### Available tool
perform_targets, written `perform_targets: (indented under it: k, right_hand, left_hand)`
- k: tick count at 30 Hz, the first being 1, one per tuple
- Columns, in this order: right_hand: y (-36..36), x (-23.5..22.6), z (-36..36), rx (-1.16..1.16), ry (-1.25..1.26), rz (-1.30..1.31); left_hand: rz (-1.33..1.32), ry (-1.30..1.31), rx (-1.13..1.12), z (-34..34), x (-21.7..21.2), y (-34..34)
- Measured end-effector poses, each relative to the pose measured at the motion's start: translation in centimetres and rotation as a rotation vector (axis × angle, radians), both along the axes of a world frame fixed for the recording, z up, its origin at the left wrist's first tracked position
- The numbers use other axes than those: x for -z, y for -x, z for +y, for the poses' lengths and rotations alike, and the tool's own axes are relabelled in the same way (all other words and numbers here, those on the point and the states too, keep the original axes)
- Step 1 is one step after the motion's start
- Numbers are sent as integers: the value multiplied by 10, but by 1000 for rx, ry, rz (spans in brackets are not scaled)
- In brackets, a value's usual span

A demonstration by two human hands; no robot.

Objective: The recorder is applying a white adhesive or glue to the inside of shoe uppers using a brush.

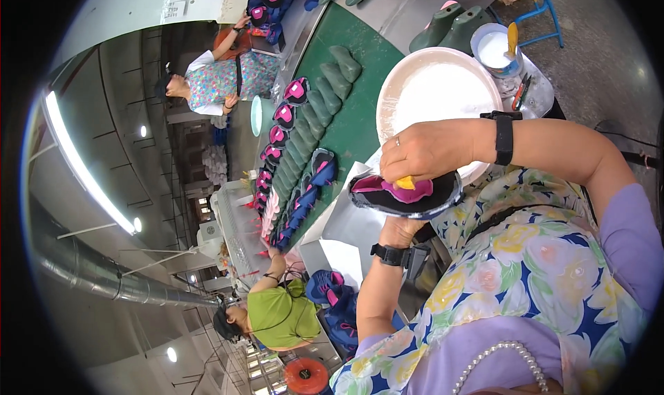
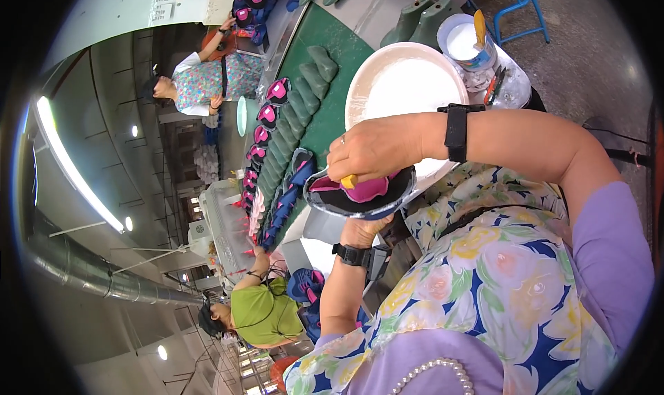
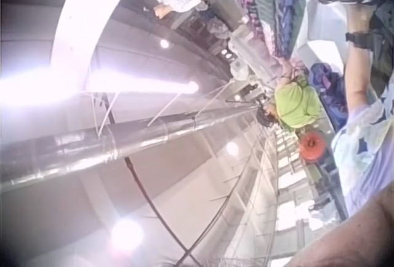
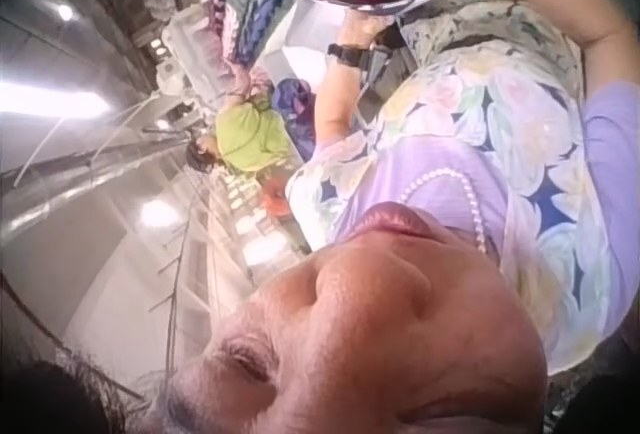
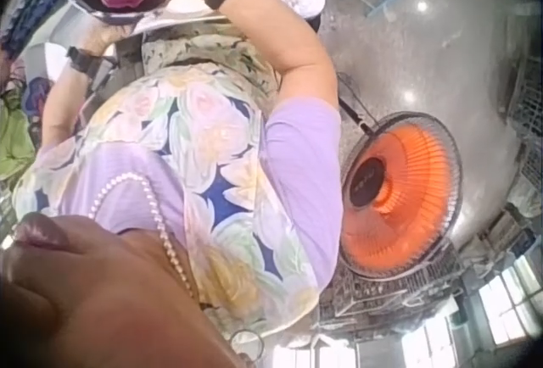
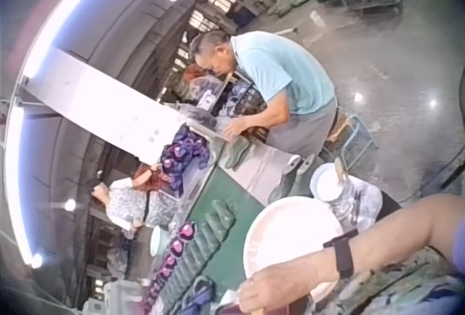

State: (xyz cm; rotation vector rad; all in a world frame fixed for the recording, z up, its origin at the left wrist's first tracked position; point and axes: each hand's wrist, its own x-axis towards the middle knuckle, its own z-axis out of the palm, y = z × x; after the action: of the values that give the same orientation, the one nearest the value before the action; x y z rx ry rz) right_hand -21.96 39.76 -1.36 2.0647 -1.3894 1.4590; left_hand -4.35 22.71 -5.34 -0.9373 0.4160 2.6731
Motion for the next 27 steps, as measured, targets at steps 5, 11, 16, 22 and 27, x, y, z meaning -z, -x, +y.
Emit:
perform_targets:
  k: [5,11,16,22,27]
  right_hand:
    - [-3,-2,4,25,-97,-58]
    - [-2,-1,0,36,-145,-94]
    - [1,9,-13,12,-182,-174]
    - [-3,9,-25,3,-286,-254]
    - [-1,6,-18,72,-291,-374]
  left_hand:
    - [-101,5,0,9,-5,3]
    - [-137,175,93,3,-9,8]
    - [-15,447,0,-8,-1,-5]
    - [26,206,2,-32,19,-27]
    - [264,-149,3,-16,-1,-12]
